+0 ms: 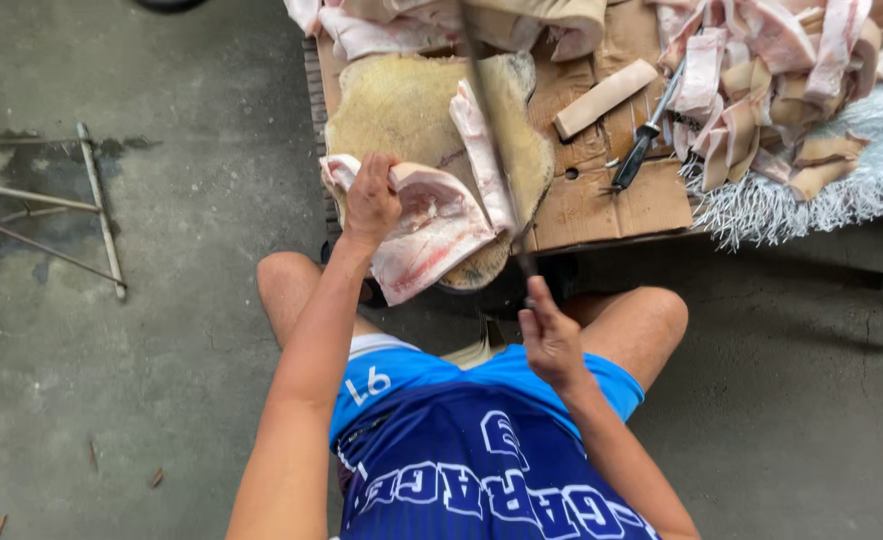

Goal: The person sits on the ground and uses a large knife to cut sheets of raw meat into strips on a wooden cutting board. The cut pieces are placed on a nearby cloth.

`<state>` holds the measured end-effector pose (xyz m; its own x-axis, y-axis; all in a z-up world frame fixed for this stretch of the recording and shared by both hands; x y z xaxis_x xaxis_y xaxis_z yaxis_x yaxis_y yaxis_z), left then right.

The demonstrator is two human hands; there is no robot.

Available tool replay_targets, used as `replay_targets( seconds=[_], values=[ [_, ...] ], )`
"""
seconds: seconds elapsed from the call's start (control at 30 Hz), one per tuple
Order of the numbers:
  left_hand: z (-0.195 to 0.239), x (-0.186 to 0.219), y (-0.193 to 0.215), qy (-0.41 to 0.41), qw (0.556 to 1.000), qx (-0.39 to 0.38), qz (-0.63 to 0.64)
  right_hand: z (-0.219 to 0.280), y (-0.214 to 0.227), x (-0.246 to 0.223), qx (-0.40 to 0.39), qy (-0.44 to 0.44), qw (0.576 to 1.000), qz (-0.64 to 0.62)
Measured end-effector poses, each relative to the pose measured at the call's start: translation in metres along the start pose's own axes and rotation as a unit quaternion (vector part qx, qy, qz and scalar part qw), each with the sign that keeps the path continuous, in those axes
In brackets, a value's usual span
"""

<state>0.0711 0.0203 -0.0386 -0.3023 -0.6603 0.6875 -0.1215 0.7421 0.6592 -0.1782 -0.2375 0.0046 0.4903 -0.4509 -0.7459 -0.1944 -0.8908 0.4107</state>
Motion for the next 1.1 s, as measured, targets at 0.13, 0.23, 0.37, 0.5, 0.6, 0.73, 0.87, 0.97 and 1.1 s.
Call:
replay_targets(
  seconds=[0.13,0.23,0.37,0.5,0.6,0.73,0.87,0.97,1.1],
  values=[
    [-0.012,0.001,0.007,-0.011,1.0,-0.011,0.01,0.018,-0.021,0.037,-0.161,-0.275,0.941,0.111],
    [-0.029,0.0,0.013,-0.047,0.987,-0.095,-0.121,0.009,0.004,0.047,-0.058,-0.115,0.981,0.146],
    [-0.06,-0.008,0.007,0.118,0.879,-0.37,-0.276,-0.02,0.058,0.084,-0.14,-0.206,0.923,0.293],
    [-0.08,0.044,0.018,0.142,0.925,-0.347,-0.062,-0.04,0.075,0.081,0.001,-0.246,0.961,0.124],
    [-0.066,0.109,0.026,0.137,0.915,-0.369,0.083,-0.022,0.057,0.074,0.073,-0.336,0.931,-0.122],
    [-0.058,0.183,0.059,0.211,0.854,-0.403,0.25,-0.01,0.02,0.074,0.042,-0.354,0.901,-0.249],
    [-0.06,0.187,0.085,0.263,0.84,-0.302,0.367,-0.011,0.016,0.082,0.049,-0.376,0.884,-0.273],
    [-0.052,0.127,0.077,0.283,0.848,-0.204,0.4,-0.005,0.024,0.082,0.045,-0.407,0.861,-0.302],
    [-0.021,0.011,0.028,0.343,0.859,-0.094,0.368,-0.009,0.026,0.083,0.051,-0.426,0.846,-0.318]
  ],
)
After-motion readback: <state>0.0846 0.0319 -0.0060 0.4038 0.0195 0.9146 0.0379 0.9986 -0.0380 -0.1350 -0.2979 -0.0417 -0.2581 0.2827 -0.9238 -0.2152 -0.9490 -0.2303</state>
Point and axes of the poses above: each hand's wrist, its own z-axis away from the middle knuckle, its own y-axis out of the back of the hand, x = y × z, the point moved 3 cm from there along -z, towards the middle knuckle, and after that the axes turned 12 degrees about y, right-handed, at the moved point
